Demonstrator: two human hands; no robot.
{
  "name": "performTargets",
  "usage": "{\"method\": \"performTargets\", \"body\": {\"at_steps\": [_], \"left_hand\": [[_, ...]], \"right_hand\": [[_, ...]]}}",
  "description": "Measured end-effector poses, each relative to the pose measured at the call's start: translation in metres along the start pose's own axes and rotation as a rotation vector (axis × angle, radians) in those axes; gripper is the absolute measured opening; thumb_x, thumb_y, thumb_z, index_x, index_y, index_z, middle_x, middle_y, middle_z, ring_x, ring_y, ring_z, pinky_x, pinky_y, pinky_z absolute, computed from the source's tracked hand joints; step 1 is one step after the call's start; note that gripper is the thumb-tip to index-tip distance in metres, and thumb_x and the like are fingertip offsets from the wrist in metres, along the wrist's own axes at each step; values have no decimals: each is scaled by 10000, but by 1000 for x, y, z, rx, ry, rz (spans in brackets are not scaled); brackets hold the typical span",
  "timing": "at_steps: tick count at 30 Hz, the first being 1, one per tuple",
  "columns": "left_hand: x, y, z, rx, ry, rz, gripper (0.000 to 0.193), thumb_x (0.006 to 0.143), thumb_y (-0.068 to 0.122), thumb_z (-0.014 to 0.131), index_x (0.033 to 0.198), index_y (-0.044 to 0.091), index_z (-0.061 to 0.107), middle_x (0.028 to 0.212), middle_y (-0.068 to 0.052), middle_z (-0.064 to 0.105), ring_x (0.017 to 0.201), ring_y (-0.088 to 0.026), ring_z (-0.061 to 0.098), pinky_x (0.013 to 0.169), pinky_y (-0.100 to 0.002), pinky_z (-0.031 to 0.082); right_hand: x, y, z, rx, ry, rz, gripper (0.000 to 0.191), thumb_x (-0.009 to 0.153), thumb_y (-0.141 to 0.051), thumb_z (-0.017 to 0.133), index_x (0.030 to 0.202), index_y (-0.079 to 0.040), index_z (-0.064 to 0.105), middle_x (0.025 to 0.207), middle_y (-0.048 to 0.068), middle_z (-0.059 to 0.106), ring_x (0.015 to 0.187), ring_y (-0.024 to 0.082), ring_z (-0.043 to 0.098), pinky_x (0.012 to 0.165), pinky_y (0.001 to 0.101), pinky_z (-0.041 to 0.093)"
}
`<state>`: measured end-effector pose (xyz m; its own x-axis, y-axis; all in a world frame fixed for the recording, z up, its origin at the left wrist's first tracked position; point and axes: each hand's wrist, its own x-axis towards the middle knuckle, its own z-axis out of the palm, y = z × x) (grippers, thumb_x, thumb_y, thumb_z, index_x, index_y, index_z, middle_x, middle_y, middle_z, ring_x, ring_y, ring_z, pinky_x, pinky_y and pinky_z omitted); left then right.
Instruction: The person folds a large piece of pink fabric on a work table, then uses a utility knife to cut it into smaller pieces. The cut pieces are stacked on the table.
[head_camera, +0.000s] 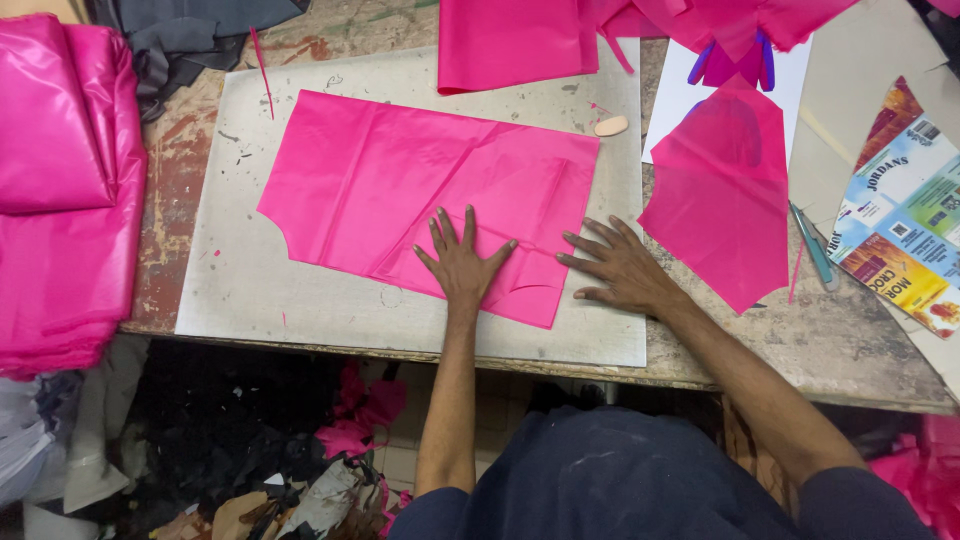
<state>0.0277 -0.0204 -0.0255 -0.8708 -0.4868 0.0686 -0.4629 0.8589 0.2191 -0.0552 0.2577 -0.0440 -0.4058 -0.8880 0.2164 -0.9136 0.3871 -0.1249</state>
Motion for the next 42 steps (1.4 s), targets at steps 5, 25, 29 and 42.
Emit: {"method": "performTargets", "body": {"at_steps": [5,25,29,42], "left_hand": [[0,1,-2,5,-14,-4,1179,720,975,439,1648,297,179,1710,-204,-45,1579,-383,-15,1141,-777,-73],[3,-102,-67,1,94,-240,652,1052,564,344,1639,300,239,1723,-162,124,1585,-328,116,1217,-675,9],[-5,-144,-79,-70,202,-188,554,1082,379,393,1626,305,322,1722,-132,190,1590,-325,173,1253,-619,75],[-17,-163,-63,-165,297,-65,555,1027,199,517,1575,254,449,1691,-198,249,1573,-355,217,1246,-614,87]], "right_hand": [[-1,0,-2,2,7,-3,700,907,-743,413,1503,-377,445,1650,-26,315,1526,285,219,1256,562,81],[-2,11,11,-28,24,-21,639,943,-702,316,1487,-391,439,1641,-21,311,1523,267,224,1259,580,79],[-3,11,14,-32,-12,6,643,937,-719,283,1489,-420,424,1639,-43,303,1524,249,211,1259,571,71],[-16,15,17,-26,42,-28,739,892,-793,301,1517,-406,369,1655,-6,260,1525,267,193,1246,590,75]]}}
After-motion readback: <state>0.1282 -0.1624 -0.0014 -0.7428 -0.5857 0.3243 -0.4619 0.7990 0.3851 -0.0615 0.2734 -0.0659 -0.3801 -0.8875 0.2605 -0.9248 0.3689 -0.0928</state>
